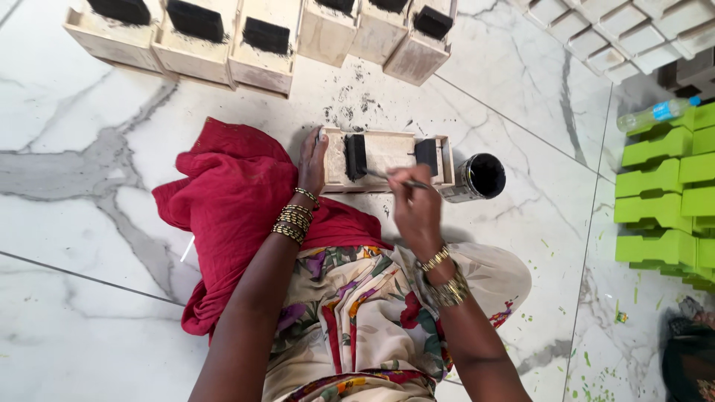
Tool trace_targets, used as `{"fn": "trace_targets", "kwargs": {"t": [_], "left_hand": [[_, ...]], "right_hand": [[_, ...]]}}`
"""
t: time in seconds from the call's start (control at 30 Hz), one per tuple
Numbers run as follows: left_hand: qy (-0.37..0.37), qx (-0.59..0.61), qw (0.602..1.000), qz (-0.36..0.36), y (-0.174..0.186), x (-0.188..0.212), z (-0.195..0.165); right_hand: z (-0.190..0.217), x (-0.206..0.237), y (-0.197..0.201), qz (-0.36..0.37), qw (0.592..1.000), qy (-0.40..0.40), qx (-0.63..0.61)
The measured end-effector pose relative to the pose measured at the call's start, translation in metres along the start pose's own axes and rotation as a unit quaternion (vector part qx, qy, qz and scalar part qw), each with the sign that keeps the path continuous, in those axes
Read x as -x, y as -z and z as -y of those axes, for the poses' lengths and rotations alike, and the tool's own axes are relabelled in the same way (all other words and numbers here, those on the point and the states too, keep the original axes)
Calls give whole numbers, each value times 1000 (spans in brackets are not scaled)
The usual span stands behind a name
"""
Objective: The person sits on the floor and paints black paint onto the raised parts of small wooden models using a paintbrush, dipping the brush into a paint can between pieces. They finish one model, set it aside with other completed models, and pull the next unpainted model onto their lap to continue.
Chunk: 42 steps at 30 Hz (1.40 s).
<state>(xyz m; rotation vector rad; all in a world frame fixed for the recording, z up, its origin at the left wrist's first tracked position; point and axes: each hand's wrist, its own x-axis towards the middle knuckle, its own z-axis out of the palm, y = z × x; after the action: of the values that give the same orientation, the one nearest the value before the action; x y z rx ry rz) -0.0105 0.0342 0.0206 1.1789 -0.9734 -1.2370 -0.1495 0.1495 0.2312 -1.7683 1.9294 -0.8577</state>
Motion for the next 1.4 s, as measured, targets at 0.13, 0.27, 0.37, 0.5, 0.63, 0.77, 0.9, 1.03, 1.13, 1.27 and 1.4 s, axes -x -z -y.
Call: {"fn": "trace_targets", "kwargs": {"t": [0.13, 0.27, 0.37, 0.5, 0.63, 0.77, 0.9, 1.03, 1.13, 1.27, 1.4], "left_hand": [[32, 37, 999, 21, 1, -3, -7], [56, 67, 995, 41, 2, -3, -18], [91, 53, 994, 15, 0, -4, -26], [111, 2, 991, -71, -10, -9, -33], [21, -20, 993, -115, -23, -16, -35], [28, -25, 978, -204, -43, -28, -28], [-22, -90, 961, -259, -78, -36, -20], [-3, -29, 988, -154, -95, -13, -12], [-84, -61, 995, -9, -83, 26, -14], [-207, -261, 941, 56, -75, 50, -17], [-150, -262, 953, 18, -96, 37, -6]], "right_hand": [[-14, 12, 42, -76, 958, 59, -272], [-38, 10, 76, -120, 924, 2, -364], [-53, 7, 84, -140, 913, -6, -384], [-64, -1, 84, -151, 894, -15, -421], [-69, -21, 87, -178, 882, -9, -436], [-75, -41, 99, -185, 887, 5, -423], [-91, -61, 115, -199, 881, 28, -429], [-120, -83, 123, -230, 862, 23, -451], [-149, -97, 125, -252, 848, 29, -465], [-182, -105, 123, -302, 807, -7, -507], [-197, -101, 125, -326, 793, -12, -514]]}}
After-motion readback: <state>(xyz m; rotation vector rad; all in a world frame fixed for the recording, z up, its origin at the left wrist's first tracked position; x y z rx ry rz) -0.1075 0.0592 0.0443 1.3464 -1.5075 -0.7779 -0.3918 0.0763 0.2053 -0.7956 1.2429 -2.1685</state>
